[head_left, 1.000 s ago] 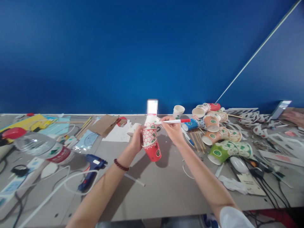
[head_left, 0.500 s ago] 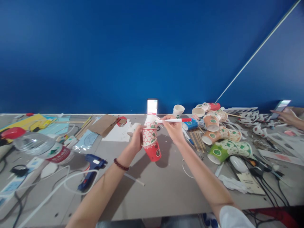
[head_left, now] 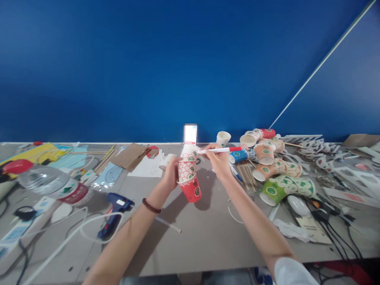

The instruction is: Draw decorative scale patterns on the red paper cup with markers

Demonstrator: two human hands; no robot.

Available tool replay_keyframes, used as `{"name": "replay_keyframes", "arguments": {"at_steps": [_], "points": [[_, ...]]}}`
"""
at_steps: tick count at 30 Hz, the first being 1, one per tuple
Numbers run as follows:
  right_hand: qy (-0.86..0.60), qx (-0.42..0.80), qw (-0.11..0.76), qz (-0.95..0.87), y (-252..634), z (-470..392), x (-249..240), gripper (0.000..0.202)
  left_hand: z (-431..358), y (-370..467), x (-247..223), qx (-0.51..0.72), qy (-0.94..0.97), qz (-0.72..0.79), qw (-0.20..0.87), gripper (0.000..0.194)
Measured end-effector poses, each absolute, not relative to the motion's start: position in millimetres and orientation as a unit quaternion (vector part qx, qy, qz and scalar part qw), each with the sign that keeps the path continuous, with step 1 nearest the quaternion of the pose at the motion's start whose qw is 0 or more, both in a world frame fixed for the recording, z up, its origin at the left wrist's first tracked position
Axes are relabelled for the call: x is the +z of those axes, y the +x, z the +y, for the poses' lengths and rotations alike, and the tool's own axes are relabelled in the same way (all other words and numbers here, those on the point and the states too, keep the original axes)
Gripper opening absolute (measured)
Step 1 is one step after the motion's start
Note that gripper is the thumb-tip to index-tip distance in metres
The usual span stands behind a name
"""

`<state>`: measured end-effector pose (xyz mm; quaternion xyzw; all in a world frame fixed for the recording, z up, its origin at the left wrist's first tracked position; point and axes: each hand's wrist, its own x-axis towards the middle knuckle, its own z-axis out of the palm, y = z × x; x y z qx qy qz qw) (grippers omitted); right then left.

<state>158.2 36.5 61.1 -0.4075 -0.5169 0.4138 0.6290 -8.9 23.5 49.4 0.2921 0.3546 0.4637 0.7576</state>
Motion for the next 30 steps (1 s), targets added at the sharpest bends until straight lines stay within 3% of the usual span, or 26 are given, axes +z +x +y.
{"name": "replay_keyframes", "arguments": {"at_steps": [30], "points": [[-0.416,0.391,0.622,-0.536,155.0,32.0,63.4,0.003,24.4,-8.4,47.1,0.477,0.268,0.321,0.773,0.044]]}}
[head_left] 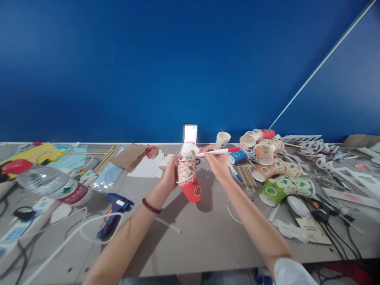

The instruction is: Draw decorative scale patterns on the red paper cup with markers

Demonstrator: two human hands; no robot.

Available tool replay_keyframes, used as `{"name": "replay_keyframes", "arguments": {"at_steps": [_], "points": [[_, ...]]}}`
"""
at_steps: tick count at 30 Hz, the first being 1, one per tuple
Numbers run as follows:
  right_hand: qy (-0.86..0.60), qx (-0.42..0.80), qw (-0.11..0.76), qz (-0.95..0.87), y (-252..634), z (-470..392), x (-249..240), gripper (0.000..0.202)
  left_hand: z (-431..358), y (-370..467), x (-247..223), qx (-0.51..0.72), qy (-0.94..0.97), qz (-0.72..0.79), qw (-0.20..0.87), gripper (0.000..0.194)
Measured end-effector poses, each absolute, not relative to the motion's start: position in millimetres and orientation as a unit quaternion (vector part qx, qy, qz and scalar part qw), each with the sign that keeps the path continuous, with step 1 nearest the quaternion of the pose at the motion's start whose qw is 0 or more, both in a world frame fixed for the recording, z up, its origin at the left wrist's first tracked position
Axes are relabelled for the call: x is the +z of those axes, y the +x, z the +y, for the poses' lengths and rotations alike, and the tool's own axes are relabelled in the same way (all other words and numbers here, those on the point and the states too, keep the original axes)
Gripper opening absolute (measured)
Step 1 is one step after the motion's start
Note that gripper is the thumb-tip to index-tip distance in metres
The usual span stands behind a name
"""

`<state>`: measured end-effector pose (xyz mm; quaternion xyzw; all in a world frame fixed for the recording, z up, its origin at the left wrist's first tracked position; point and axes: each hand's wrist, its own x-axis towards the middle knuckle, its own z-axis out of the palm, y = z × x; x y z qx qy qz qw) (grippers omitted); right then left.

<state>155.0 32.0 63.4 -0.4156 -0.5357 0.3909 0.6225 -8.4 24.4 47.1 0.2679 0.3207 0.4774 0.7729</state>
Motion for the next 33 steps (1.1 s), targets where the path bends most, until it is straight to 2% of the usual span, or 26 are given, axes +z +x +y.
{"name": "replay_keyframes", "arguments": {"at_steps": [8,33], "points": [[-0.405,0.391,0.623,-0.543,155.6,33.8,62.5,0.001,25.8,-9.3,45.7,0.476,0.274,0.341,0.763,0.031],[-0.413,0.354,0.613,-0.573,154.3,33.7,58.4,0.004,29.5,-8.6,36.5,0.474,0.323,0.344,0.743,0.031]]}}
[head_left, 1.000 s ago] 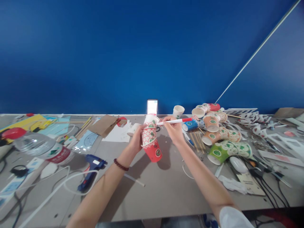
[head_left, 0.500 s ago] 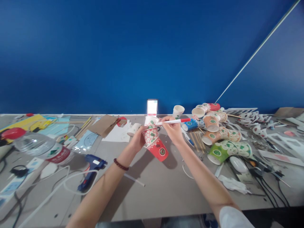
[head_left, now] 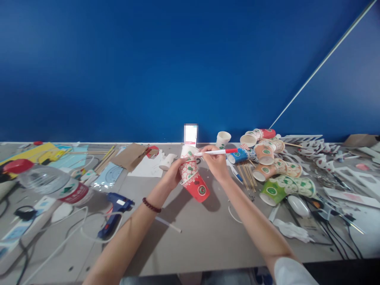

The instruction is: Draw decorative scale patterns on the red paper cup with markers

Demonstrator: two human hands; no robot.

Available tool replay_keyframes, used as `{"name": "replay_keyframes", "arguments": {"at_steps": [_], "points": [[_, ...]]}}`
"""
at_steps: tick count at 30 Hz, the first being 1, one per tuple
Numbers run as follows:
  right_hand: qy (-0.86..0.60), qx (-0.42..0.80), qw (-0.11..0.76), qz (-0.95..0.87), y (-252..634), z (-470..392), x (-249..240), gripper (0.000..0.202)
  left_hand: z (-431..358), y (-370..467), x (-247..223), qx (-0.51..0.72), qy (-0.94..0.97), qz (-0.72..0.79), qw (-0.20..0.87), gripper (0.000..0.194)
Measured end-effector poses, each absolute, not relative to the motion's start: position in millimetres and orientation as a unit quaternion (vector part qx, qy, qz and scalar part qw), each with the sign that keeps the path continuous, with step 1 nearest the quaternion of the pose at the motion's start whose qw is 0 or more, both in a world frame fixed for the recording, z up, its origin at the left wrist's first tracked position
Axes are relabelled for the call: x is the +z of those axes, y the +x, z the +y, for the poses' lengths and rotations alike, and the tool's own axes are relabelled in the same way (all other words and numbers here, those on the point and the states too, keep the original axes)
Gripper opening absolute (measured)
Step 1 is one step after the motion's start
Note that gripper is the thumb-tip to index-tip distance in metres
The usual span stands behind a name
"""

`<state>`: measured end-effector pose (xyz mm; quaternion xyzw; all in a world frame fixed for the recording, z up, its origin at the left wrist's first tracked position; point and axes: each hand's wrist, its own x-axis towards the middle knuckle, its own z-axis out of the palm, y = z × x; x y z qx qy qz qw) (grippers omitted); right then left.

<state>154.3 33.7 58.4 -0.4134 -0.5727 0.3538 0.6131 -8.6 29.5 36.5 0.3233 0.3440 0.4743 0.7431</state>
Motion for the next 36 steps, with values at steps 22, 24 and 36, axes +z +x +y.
{"name": "replay_keyframes", "arguments": {"at_steps": [22,24,36], "points": [[-0.424,0.387,0.632,-0.52,156.0,34.4,60.7,0.003,25.2,-8.2,46.6,0.465,0.324,0.345,0.748,0.031],[-0.415,0.398,0.639,-0.511,155.9,34.9,60.5,0.002,24.8,-8.3,47.8,0.465,0.324,0.347,0.748,0.031],[-0.414,0.407,0.642,-0.502,154.2,33.6,62.5,0.003,25.3,-9.9,48.0,0.462,0.322,0.343,0.751,0.032]]}}
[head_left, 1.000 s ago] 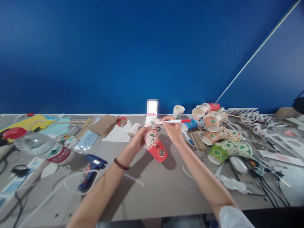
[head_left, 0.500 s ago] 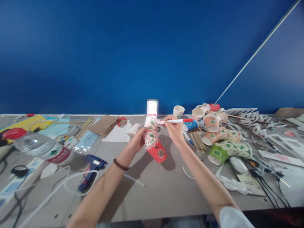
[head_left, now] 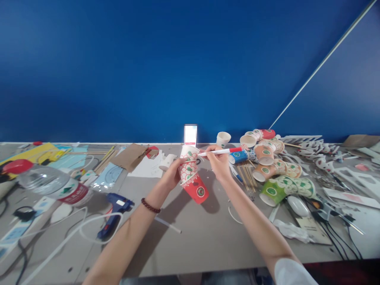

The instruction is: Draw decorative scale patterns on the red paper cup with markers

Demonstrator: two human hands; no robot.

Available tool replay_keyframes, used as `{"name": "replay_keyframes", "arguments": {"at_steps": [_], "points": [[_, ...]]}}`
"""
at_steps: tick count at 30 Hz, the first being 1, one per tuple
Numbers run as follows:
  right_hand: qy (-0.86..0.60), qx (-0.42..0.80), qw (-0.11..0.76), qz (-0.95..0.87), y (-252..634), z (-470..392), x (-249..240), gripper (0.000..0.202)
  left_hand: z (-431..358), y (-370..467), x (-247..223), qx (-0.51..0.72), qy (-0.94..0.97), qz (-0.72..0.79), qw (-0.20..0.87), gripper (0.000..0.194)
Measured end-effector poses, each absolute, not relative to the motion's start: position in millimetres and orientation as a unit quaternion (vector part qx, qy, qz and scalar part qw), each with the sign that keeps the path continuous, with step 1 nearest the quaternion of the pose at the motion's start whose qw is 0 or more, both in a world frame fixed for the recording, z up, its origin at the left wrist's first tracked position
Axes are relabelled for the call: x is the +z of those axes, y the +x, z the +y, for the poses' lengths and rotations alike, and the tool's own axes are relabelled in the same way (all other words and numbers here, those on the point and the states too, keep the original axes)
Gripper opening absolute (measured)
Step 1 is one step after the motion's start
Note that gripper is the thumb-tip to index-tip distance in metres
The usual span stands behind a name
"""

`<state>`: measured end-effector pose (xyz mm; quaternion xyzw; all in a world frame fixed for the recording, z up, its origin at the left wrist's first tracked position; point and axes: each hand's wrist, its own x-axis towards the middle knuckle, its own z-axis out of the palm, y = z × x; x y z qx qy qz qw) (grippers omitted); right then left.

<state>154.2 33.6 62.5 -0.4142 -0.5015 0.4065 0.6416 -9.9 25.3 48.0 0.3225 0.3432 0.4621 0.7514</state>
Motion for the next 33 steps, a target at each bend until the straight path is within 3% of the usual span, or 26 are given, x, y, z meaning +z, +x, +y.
{"name": "replay_keyframes", "arguments": {"at_steps": [26,33], "points": [[-0.42,0.386,0.622,-0.537,157.4,36.2,62.3,0.002,31.5,-10.9,35.1,0.478,0.364,0.368,0.71,0.027],[-0.44,0.354,0.6,-0.567,152.8,34.0,58.3,0.005,23.9,-5.4,45.1,0.462,0.413,0.383,0.685,0.034]]}}
